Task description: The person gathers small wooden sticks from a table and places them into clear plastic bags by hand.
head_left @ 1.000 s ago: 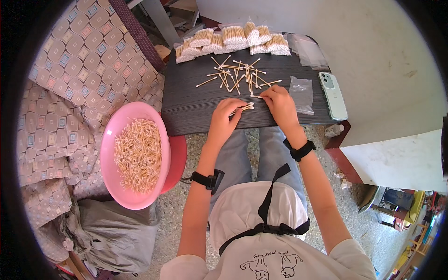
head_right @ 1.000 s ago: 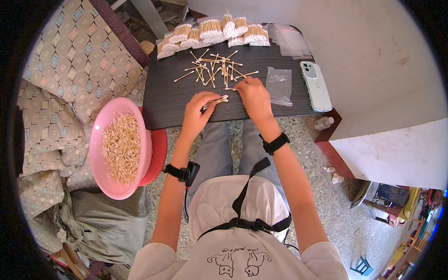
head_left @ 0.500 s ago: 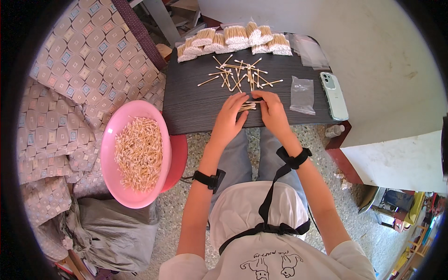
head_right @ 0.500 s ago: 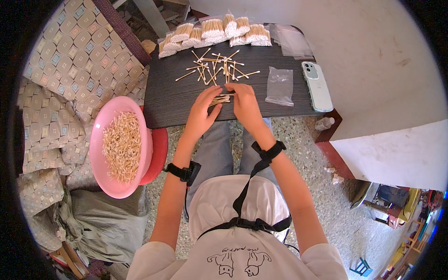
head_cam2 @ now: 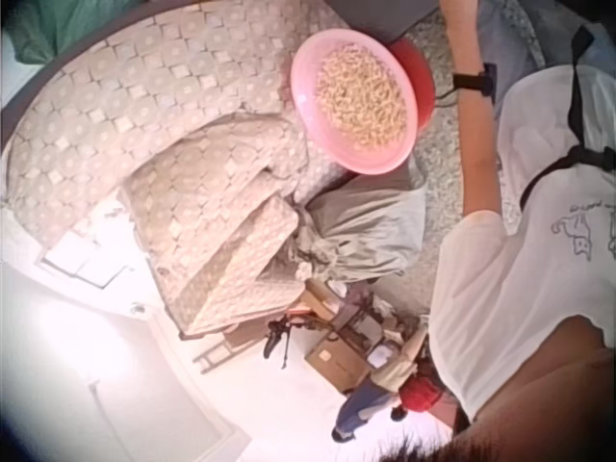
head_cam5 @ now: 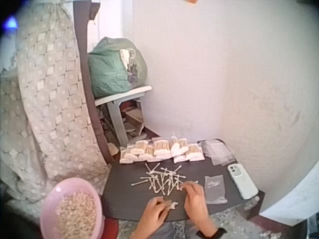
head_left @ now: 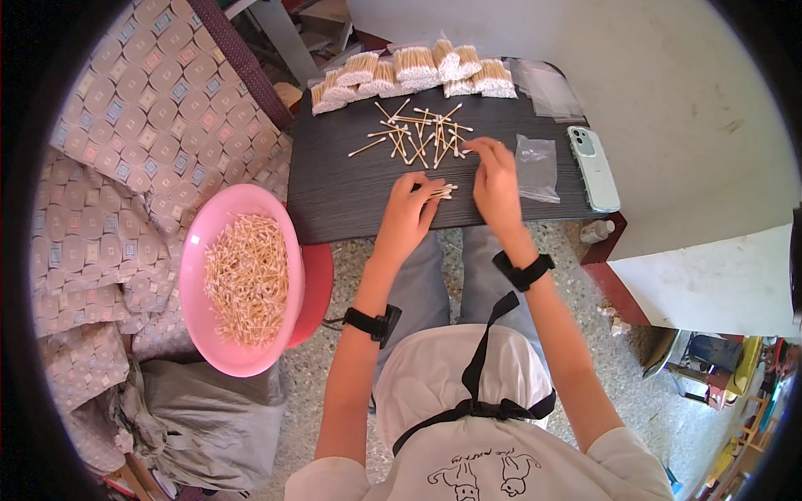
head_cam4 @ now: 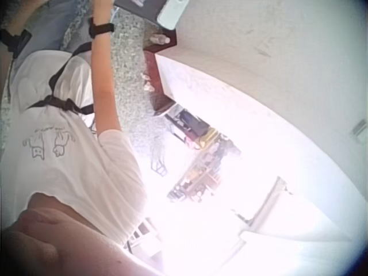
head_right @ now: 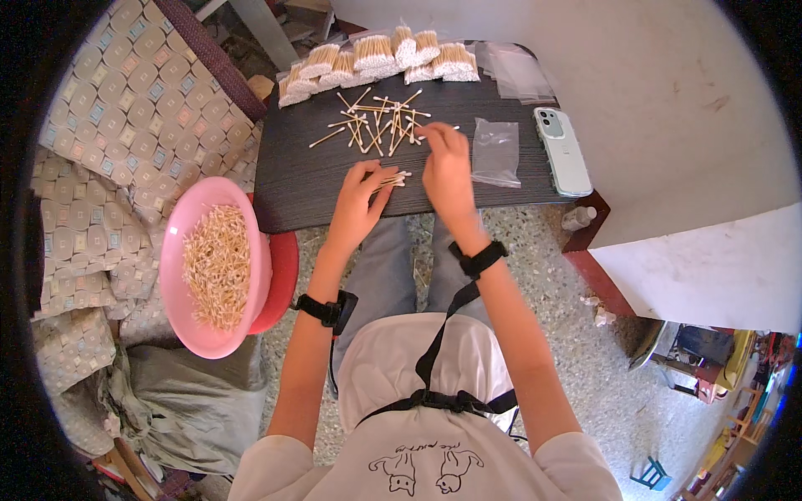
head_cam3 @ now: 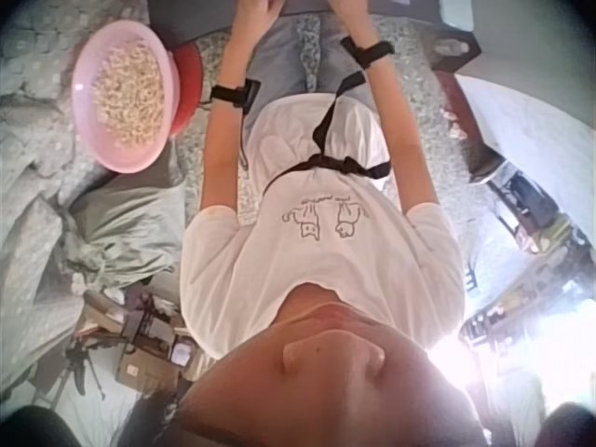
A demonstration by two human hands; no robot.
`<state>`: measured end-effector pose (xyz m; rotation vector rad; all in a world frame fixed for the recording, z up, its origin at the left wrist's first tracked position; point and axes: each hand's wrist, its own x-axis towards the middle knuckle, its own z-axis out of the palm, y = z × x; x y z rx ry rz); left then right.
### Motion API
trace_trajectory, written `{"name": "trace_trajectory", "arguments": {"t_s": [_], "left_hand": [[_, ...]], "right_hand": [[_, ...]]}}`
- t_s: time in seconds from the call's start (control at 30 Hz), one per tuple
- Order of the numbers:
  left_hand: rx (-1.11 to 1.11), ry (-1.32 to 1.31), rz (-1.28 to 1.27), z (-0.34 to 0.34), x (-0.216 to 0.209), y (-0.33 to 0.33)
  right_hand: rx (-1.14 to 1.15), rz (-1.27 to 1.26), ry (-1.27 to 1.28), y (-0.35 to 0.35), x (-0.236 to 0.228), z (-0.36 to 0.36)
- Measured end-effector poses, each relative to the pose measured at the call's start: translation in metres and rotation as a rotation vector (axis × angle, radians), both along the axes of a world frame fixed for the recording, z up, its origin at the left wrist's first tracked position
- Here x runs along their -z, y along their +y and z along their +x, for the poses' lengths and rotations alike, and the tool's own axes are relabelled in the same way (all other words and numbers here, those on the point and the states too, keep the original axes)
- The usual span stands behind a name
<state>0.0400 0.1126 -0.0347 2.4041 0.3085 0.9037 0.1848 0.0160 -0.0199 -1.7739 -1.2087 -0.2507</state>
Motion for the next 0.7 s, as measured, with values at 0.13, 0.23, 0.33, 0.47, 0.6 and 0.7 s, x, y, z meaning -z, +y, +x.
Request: {"name": "trace_trajectory", "arguments": {"t_s": [0.13, 0.23, 0.33, 0.47, 0.6, 0.7], "left_hand": [[0.028, -0.028, -0.021, 0.008, -0.001, -0.003], [0.006, -0.014, -0.005, 0.003, 0.0, -0.001], [0.013, -0.02, -0.017, 0.002, 0.0, -0.002], [0.019, -0.022, -0.034, 0.006, -0.001, -0.004], [0.021, -0.017, -0.035, 0.003, 0.0, -0.002], [0.01, -0.038, -0.07, 0.004, 0.0, -0.003]], "right_hand": [[0.142, -0.135, -0.301, 0.007, 0.017, 0.033], [0.106, -0.278, -0.251, 0.012, 0.013, 0.037], [0.137, -0.427, -0.183, 0.014, 0.008, 0.041], [0.232, -0.397, -0.327, 0.013, 0.013, 0.044], [0.302, -0.291, -0.22, 0.007, 0.002, 0.035], [0.122, -0.212, -0.181, 0.0, -0.006, 0.021]]}}
